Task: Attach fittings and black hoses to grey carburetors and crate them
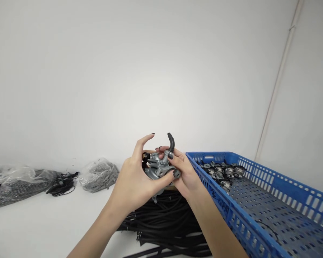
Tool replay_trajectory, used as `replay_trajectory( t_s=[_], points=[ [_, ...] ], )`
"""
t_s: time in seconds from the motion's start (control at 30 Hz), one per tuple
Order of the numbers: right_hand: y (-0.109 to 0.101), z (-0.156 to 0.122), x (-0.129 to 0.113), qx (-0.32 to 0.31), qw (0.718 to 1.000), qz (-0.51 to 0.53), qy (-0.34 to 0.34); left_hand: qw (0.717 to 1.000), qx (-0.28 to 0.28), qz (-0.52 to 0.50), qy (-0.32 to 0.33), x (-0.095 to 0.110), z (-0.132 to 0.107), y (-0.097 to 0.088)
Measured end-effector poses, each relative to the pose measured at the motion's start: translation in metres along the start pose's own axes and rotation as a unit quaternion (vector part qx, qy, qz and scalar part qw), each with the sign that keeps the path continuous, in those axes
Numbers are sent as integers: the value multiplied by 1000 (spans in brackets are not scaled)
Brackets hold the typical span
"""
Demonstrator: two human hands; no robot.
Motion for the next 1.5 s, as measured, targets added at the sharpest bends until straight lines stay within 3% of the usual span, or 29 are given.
replay_trajectory(
  t_s=[0.2,0.4,0.63,0.87,1.17,1.5],
  points=[
    [5,0,-2,-44,997,63,6,999,26,-28,-13,-1,-2,-8],
    [1,1,1,-16,1000,17,-3,1000,-14,-10,11,-1,0,0],
    [4,-2,-4,-52,998,35,-8,999,-10,-37,17,-3,2,-7],
    [2,-4,-1,-15,1000,-12,-7,998,-23,-16,47,0,0,-3],
    [9,-8,-8,-60,998,22,-3,998,-22,-18,60,3,-1,-6],
    [6,-7,-5,-24,999,-37,-29,996,-11,10,89,5,-2,-1]
  ],
)
Point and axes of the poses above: each hand's wrist, its own z-axis towards the middle knuckle, its own y-axis out of the palm, x = y × z, the point moved 6 cm from there along z, towards the middle knuckle, and after that the axes turned 9 degrees about y, right-handed, at the moved point
